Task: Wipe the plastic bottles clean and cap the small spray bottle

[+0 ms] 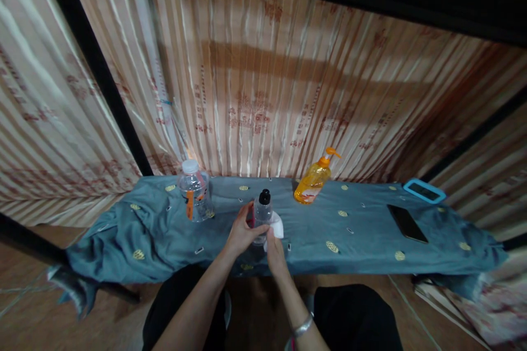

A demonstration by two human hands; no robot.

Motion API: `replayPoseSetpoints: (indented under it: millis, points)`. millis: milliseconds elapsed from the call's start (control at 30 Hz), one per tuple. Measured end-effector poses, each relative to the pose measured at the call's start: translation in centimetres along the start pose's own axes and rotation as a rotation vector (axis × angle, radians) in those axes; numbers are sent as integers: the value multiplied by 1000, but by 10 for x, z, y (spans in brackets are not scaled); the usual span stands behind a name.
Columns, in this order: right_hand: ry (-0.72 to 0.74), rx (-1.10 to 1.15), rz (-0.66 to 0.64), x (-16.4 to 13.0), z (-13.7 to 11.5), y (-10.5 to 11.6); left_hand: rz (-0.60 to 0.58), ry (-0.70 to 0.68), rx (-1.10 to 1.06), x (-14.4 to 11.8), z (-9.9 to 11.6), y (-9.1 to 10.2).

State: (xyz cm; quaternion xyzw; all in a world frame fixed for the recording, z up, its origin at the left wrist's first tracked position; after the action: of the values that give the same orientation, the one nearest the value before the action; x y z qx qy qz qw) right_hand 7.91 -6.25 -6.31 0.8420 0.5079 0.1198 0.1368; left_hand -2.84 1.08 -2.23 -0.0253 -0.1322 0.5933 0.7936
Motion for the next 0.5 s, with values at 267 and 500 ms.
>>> replayPoseSetpoints:
  millis: [267, 500]
  points:
    - [56, -82, 31, -21, -42, 19, 77, -115, 147, -4, -4, -7]
    - [227, -118, 61, -12, -57, 12, -56, -204, 257, -10, -7, -2]
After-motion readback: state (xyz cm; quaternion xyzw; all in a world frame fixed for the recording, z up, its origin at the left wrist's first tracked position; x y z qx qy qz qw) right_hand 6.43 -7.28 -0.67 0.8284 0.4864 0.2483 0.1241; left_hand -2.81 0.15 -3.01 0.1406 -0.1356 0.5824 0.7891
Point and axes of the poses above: each hand's wrist, its own x-axis towards the middle knuckle, its own y-axis out of the back of the hand, z = x × y, the point moved 2 cm from there along x, towards the middle knuckle, and after that the axes turned 15 degrees about -x, right-handed, at the moved point
